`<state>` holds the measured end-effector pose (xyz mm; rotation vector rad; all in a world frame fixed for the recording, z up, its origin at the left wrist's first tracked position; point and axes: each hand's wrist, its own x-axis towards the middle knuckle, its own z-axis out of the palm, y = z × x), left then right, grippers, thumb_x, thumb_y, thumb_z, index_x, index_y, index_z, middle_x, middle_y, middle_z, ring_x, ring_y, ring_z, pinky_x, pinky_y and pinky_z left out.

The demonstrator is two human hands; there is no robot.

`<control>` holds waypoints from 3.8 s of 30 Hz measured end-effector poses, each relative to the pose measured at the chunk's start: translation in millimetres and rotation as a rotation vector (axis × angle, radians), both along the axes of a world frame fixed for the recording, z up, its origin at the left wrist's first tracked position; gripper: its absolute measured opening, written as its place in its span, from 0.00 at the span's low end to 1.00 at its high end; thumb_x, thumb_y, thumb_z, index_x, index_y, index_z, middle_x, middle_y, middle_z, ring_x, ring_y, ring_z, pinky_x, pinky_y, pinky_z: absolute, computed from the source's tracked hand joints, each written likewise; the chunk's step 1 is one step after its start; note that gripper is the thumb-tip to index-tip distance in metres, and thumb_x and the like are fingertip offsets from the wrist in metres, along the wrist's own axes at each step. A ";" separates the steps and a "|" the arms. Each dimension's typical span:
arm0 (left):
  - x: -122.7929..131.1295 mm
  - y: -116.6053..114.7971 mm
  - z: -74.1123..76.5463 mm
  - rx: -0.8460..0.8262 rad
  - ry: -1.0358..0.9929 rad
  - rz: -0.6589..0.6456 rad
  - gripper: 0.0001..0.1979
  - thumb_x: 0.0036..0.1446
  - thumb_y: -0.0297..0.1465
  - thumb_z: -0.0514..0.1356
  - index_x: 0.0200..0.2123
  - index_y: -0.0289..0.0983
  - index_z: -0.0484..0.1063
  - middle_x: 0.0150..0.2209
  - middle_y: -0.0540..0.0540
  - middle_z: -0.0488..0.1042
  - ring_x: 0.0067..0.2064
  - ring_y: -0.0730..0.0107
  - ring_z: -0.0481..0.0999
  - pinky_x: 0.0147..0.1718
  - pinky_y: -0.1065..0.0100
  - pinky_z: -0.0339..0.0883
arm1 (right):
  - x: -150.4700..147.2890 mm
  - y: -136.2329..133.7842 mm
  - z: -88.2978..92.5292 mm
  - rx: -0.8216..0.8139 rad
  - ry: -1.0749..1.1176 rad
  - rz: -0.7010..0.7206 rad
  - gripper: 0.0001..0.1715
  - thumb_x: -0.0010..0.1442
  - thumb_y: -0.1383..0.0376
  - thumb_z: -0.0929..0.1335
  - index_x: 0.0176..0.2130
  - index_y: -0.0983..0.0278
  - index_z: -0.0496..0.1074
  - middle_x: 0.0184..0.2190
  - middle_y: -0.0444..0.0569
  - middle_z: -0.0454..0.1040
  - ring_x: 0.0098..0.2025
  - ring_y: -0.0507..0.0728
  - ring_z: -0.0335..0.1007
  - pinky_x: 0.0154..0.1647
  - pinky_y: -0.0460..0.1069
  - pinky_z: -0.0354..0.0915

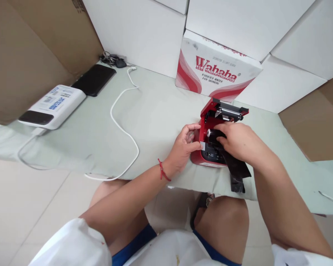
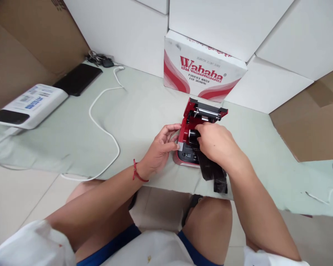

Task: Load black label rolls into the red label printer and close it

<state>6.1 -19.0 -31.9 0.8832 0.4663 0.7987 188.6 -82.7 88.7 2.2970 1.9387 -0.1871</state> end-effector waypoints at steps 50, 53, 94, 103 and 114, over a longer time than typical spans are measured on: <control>-16.0 -5.2 2.9 1.106 0.214 0.306 0.26 0.84 0.37 0.51 0.75 0.49 0.77 0.50 0.46 0.93 0.55 0.56 0.91 0.71 0.48 0.68 | -2.3 -111.3 -32.5 0.537 -0.063 0.159 0.33 0.74 0.79 0.64 0.70 0.62 0.78 0.61 0.54 0.90 0.61 0.66 0.91 0.63 0.62 0.86; -16.6 -2.4 3.8 1.117 0.203 0.316 0.24 0.84 0.39 0.52 0.72 0.46 0.79 0.48 0.45 0.93 0.53 0.55 0.91 0.61 0.49 0.72 | -8.7 -112.9 -40.0 0.579 -0.059 0.097 0.33 0.73 0.80 0.64 0.68 0.60 0.78 0.61 0.51 0.90 0.59 0.64 0.91 0.54 0.58 0.86; -2.2 5.0 4.1 0.083 0.041 -0.020 0.49 0.43 0.25 0.68 0.70 0.59 0.67 0.85 0.57 0.59 0.92 0.54 0.41 0.90 0.46 0.32 | -3.3 -80.5 9.4 0.288 0.512 0.437 0.19 0.80 0.70 0.66 0.55 0.59 0.87 0.55 0.49 0.92 0.54 0.54 0.91 0.53 0.44 0.85; 1.6 -8.2 10.6 -0.002 0.044 0.046 0.33 0.46 0.26 0.69 0.59 0.48 0.76 0.70 0.47 0.77 0.74 0.50 0.72 0.75 0.49 0.67 | 25.3 -13.6 -39.1 0.397 0.435 -0.041 0.19 0.75 0.62 0.69 0.54 0.58 0.90 0.49 0.50 0.93 0.50 0.65 0.89 0.55 0.60 0.81; -4.5 -10.6 12.6 0.002 0.089 0.012 0.21 0.46 0.26 0.68 0.46 0.45 0.82 0.77 0.45 0.68 0.84 0.48 0.63 0.85 0.50 0.55 | 24.6 -15.5 -48.5 0.165 0.059 0.125 0.20 0.77 0.59 0.68 0.56 0.57 0.88 0.44 0.59 0.88 0.54 0.74 0.79 0.52 0.65 0.74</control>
